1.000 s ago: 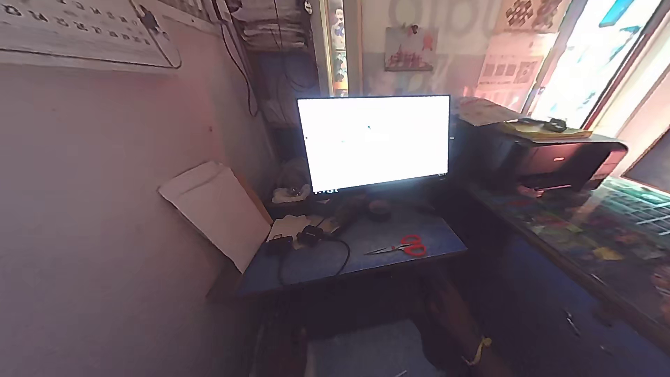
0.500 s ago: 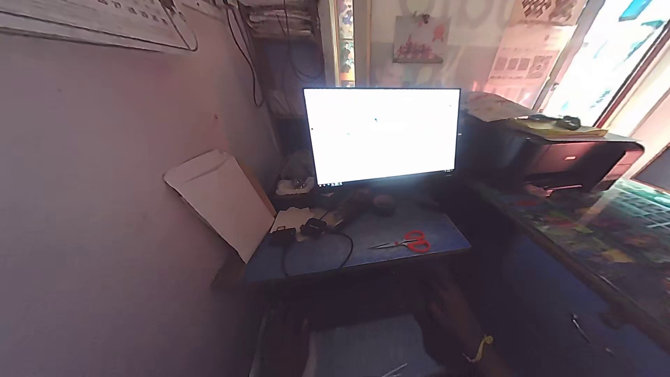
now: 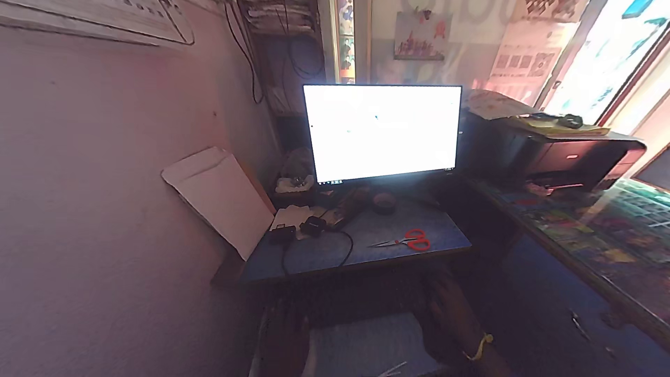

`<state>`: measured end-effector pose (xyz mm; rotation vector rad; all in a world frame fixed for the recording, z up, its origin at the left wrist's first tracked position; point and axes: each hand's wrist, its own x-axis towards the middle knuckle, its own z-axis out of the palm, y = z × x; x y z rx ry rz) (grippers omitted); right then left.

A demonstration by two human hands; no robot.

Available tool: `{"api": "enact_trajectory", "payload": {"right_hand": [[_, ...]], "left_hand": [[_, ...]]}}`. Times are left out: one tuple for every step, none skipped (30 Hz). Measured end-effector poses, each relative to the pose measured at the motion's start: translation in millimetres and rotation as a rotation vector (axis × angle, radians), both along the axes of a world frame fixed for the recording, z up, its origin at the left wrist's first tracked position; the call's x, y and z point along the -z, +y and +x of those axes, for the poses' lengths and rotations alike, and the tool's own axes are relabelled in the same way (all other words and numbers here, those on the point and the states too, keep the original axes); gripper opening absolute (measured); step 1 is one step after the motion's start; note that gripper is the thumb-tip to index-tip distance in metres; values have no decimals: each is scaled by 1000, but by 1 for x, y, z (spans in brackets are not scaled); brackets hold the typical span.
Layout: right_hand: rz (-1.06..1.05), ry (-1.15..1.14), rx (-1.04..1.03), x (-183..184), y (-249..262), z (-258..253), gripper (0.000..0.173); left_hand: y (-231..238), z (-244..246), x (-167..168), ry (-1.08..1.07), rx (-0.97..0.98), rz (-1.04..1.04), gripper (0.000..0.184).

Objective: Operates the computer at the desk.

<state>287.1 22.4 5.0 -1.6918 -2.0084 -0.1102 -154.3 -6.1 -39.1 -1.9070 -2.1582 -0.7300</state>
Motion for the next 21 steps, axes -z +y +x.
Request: {"api": "enact_trajectory", "payload": {"right_hand": [[18,1,-6,1,1,0,49],[31,4,-14,1,1,0,48],[38,3,-19,2,2,0,48],[46,-1,-20,2,2,0,48],[46,-7,-19,1,2,0,48],[39,-10,-21,0,2,0,48],[40,-9,-24,-1,2,0,48],[54,-7,-31,0,2,0,47],[81,-6,-36,1,3,0,45],[97,-5,-40,1,4,0,44],[106,-7,-40,2,5,0,44],[113,-9,-40,2,5,0,44],[115,-9,-42,1,6,0,44],[117,-9,-42,1,6,0,44],[118,-10,-43,1,6,0,45],[118,-12,-44,1,6,0,45],[117,-16,-43,1,6,0,45],[117,-18,-42,1,6,0,45],[114,-18,-43,0,6,0,46],[111,-17,-42,0,5,0,46],[112,-11,-40,-2,5,-1,46]], "left_hand": [[0,0,0,5,-1,9,70],[1,0,1,9,-3,10,70],[1,-1,2,14,-6,11,71],[1,-1,3,19,-7,14,71],[1,-2,2,20,-7,14,71],[1,-1,1,19,-9,12,71],[1,-1,1,11,-11,6,71],[0,0,-1,-3,-10,-2,71],[0,0,-3,-18,-6,-11,70],[0,0,-4,-24,-5,-19,70],[0,0,-4,-28,-3,-27,70],[1,0,-5,-32,-2,-31,71],[1,0,-5,-33,-1,-30,71],[1,0,-5,-36,1,-33,72],[1,0,-5,-37,0,-38,72],[1,-1,-4,-36,-3,-37,72],[1,-1,-3,-35,-5,-35,72],[1,-1,-3,-33,-9,-37,72],[1,-1,-2,-31,-10,-37,72],[1,-1,-2,-30,-8,-34,72],[1,-1,-2,-31,-7,-26,72]]}}
